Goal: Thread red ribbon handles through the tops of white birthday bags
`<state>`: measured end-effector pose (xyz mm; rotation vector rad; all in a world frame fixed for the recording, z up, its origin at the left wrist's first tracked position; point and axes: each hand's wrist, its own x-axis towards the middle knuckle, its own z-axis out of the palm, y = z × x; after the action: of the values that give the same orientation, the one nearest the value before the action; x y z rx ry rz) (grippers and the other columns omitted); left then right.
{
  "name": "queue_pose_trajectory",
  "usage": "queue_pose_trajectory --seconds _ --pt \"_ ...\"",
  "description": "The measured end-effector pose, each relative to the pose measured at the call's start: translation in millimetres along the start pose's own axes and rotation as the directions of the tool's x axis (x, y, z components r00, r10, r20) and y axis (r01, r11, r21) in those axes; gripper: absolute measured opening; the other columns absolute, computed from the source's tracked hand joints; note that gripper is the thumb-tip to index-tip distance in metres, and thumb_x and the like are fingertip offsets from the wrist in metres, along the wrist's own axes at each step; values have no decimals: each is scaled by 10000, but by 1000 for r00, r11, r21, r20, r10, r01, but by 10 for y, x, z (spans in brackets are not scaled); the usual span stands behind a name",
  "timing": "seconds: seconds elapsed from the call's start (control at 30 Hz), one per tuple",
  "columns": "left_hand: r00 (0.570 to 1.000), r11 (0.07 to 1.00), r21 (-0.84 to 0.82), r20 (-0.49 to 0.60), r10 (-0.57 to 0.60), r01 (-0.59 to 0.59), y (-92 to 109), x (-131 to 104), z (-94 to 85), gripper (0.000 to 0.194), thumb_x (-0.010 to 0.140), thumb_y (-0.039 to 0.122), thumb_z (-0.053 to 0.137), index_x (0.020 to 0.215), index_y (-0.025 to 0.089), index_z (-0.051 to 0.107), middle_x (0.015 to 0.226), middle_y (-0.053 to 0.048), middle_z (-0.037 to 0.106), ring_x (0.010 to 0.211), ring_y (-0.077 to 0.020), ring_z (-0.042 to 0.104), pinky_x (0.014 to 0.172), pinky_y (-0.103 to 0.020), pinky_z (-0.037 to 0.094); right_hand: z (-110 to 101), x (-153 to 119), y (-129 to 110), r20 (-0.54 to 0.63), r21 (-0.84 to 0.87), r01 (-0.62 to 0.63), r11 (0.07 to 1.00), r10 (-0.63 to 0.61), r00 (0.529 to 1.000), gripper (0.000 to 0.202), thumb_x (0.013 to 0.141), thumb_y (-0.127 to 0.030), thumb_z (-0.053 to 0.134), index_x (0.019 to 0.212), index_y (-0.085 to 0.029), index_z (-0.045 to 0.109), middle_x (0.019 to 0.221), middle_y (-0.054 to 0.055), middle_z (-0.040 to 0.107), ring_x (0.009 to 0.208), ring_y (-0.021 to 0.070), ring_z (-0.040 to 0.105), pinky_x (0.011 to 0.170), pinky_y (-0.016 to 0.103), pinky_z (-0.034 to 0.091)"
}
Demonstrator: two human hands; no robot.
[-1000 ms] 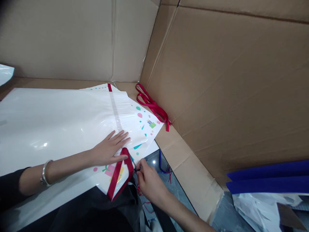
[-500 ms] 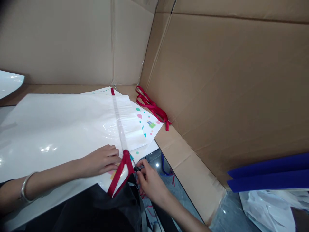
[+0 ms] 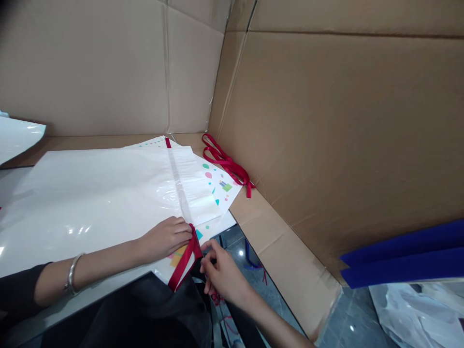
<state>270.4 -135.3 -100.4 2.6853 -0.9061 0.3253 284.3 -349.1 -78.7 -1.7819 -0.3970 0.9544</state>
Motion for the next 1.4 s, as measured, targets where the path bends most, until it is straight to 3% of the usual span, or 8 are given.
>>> queue_pose_trajectory --seconds 0.17,0.37,0.5,0.67,0.93,1.4 --pt "998 998 16 -3 62 -62 12 61 -53 183 928 178 450 875 167 625 926 -55 620 907 -183 526 744 -299 365 -42 10 11 15 70 -16 997 15 1000 229 846 -339 467 1008 -209 372 733 -65 517 375 62 527 325 150 372" --pt "998 998 0 0 65 -65 45 85 -113 273 948 180 381 843 139 630 851 -64 607 809 -176 528 705 -298 386 -88 -16 -15 6 17 0 1000 0 1000 469 893 -253 424 1342 -272 293 768 -56 522 384 55 533 339 154 408" --pt "997 997 -49 -44 57 -59 62 61 -104 286 939 177 384 786 120 618 796 -66 584 755 -166 512 692 -293 402 -122 7 -106 70 -29 -39 999 41 997 567 914 -167 374 1434 -306 197 755 -47 533 381 46 529 345 142 417" --pt "991 992 -119 -135 16 -33 154 21 -48 251 933 194 420 782 130 611 773 -46 569 728 -145 503 676 -261 414 -137 75 -172 114 -11 -132 991 133 985 658 880 -46 327 1463 -289 140 716 -45 531 379 54 533 343 141 424" --pt "978 980 -196 -198 -72 33 362 20 26 279 934 146 380 748 132 588 800 -50 564 730 -128 532 641 -212 436 -152 113 -71 118 -11 -83 996 84 989 665 855 -33 324 1457 -277 181 703 -46 529 383 66 547 342 147 432" --pt "975 992 -118 -223 6 -33 441 49 60 188 895 140 430 794 126 588 842 -74 568 809 -172 497 725 -265 456 -147 147 -57 132 54 -58 997 50 990 613 882 -91 346 1449 -256 182 720 -37 533 390 76 549 359 172 436"
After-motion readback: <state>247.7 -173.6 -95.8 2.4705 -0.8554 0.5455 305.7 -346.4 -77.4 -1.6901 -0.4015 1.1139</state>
